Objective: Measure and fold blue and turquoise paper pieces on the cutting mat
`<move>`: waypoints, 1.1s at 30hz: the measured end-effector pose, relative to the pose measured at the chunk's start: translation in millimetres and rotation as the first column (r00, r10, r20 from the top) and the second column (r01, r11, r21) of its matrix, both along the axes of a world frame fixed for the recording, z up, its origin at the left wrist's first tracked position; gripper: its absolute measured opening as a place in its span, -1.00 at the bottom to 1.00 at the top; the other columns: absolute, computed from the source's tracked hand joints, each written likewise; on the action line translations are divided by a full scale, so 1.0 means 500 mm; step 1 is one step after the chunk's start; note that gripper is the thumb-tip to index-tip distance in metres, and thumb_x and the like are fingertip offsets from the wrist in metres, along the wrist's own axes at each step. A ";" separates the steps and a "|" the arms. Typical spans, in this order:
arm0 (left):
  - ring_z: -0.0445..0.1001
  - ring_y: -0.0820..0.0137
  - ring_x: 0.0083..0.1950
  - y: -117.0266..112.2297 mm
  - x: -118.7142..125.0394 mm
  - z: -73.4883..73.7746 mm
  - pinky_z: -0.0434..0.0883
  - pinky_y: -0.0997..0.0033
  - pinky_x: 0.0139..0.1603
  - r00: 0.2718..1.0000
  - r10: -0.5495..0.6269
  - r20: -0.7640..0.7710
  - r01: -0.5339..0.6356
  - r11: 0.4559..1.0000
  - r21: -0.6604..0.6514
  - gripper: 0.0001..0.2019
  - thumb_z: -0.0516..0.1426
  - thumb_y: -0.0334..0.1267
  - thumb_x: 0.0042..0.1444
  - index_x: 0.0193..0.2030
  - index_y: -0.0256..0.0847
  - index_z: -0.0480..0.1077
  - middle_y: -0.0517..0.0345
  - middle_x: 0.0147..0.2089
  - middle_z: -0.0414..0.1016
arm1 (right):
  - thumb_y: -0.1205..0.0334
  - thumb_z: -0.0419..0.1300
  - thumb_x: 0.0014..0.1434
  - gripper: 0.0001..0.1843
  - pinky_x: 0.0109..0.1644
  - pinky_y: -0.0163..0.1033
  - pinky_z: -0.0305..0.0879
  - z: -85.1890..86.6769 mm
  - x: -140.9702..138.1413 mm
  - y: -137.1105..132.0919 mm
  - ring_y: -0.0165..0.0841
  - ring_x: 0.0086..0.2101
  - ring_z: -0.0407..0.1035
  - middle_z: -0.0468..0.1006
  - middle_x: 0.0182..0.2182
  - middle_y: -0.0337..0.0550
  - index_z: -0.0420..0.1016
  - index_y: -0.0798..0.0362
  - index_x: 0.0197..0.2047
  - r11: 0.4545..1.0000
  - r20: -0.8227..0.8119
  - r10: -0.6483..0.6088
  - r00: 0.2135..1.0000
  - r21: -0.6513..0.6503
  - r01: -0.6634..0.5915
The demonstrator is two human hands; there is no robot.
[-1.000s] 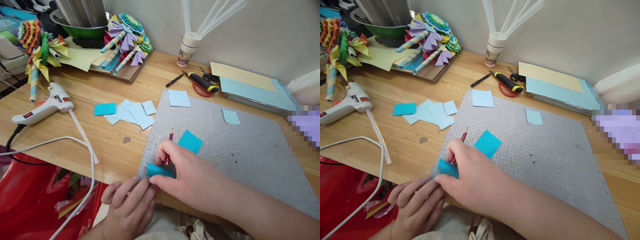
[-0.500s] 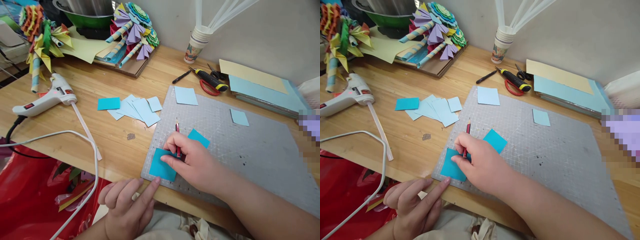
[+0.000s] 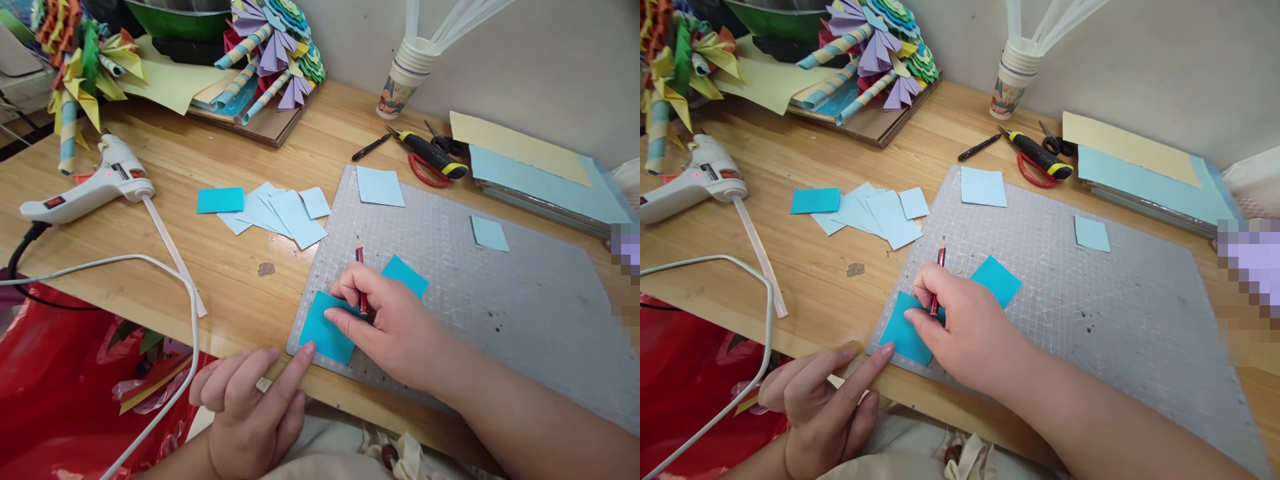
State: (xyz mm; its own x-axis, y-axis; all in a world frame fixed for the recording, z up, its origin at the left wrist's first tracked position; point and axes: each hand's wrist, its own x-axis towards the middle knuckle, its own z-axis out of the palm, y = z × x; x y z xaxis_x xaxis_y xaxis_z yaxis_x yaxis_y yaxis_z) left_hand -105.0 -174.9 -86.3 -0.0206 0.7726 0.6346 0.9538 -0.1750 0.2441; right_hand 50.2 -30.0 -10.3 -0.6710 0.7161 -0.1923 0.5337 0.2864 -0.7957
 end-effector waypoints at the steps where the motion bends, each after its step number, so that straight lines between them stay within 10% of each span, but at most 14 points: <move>1: 0.22 0.26 -0.14 0.000 0.000 0.000 0.11 0.17 -0.07 1.000 -0.004 0.002 0.004 1.000 -0.002 -0.60 0.05 -0.24 0.19 0.16 0.04 0.38 0.03 -0.17 0.23 | 0.41 0.09 0.14 -0.71 -0.40 -0.28 0.05 0.001 0.000 0.001 -0.44 -0.45 0.11 0.23 -0.46 -0.36 0.00 -0.02 -0.42 1.000 0.004 0.006 1.000 0.001 -0.006; 33: 0.21 0.26 -0.16 0.000 0.001 0.001 0.12 0.18 -0.08 1.000 -0.018 0.004 0.018 1.000 -0.013 -0.60 0.04 -0.26 0.18 0.16 0.03 0.38 0.03 -0.16 0.25 | 0.41 0.12 0.14 -0.70 -0.42 -0.29 0.04 0.005 -0.006 0.009 -0.46 -0.49 0.12 0.26 -0.49 -0.39 0.02 -0.02 -0.43 0.996 0.045 0.058 0.997 0.066 -0.060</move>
